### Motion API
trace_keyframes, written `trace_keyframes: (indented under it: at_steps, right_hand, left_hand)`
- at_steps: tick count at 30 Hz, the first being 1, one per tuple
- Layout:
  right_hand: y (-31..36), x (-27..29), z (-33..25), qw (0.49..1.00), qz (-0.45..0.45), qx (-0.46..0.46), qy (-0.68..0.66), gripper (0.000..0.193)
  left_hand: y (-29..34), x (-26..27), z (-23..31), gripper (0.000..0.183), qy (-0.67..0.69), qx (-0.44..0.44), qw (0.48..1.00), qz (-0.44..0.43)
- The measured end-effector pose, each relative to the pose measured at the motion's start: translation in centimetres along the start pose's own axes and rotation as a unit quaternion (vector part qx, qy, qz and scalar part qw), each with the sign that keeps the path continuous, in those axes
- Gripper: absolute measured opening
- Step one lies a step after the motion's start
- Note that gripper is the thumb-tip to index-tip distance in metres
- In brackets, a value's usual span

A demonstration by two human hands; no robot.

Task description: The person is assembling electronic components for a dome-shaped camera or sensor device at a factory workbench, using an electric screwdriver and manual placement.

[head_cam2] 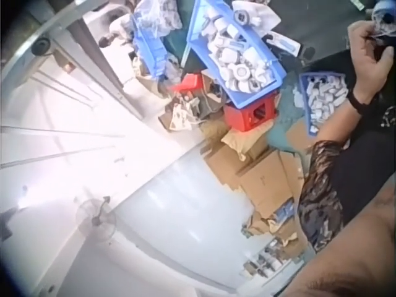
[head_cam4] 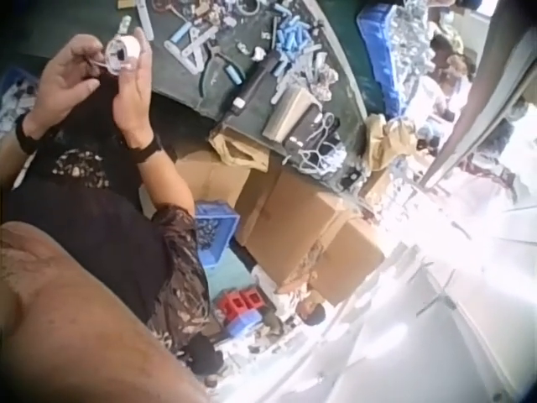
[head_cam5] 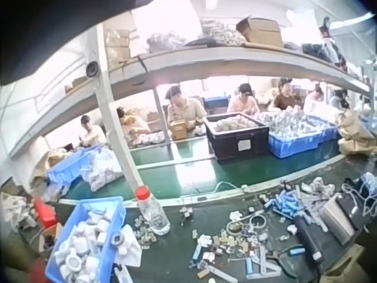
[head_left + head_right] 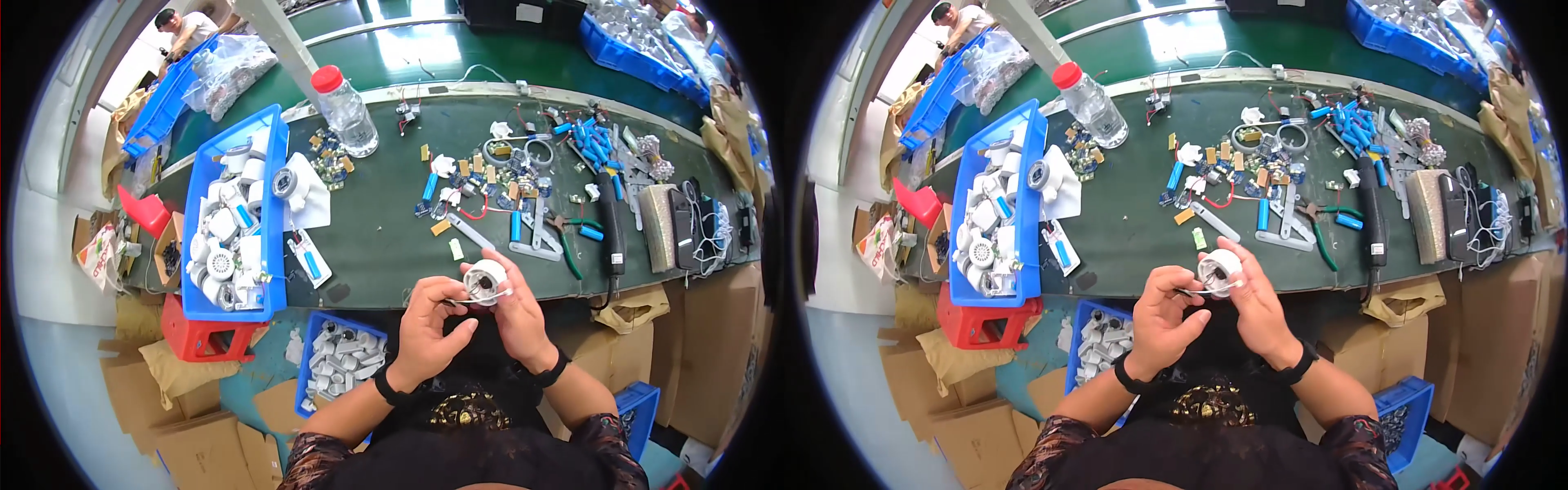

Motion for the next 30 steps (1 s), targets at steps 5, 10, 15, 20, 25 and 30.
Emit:
trace_keyframes:
  at_steps: [5,10,15,20,25,30]
  right_hand:
    - [-0.4,-2.0,-2.1,0.997,-0.035,0.033,0.061,0.067]
    - [-2.1,-2.9,-2.6,0.997,-0.063,-0.045,0.021,0.068]
    - [-3.6,-4.9,-5.1,0.982,-0.138,-0.075,0.102,0.063]
    - [-5.7,-4.1,-8.4,0.930,-0.180,-0.098,0.304,0.070]
    - [-13.6,-3.9,-12.0,0.792,-0.194,0.081,0.573,0.040]
    - [-25.0,-4.0,-9.8,0.706,-0.142,0.151,0.677,0.041]
  left_hand:
    - [-0.7,0.6,-0.8,0.067,-0.038,-0.023,0.999,-0.008]
    - [-2.4,1.0,-0.1,0.071,0.024,0.004,0.999,0.047]
    - [-3.3,2.6,-0.4,0.062,0.027,-0.098,0.992,0.071]
    - [-4.0,5.1,-0.5,0.057,0.041,-0.125,0.982,0.133]
    - [-5.0,7.1,0.2,0.057,-0.043,-0.103,0.971,0.209]
    - [-6.3,7.7,-1.2,0.056,-0.061,-0.170,0.969,0.171]
Point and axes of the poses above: each hand's wrist, its own y-axis away from the middle knuckle, its own x-axis out of the back of the hand, z = x × y, the point moved 1 cm from there along -y, towards the middle knuckle, and after that the axes turned 10 degrees about z, right-handed, at the moved point
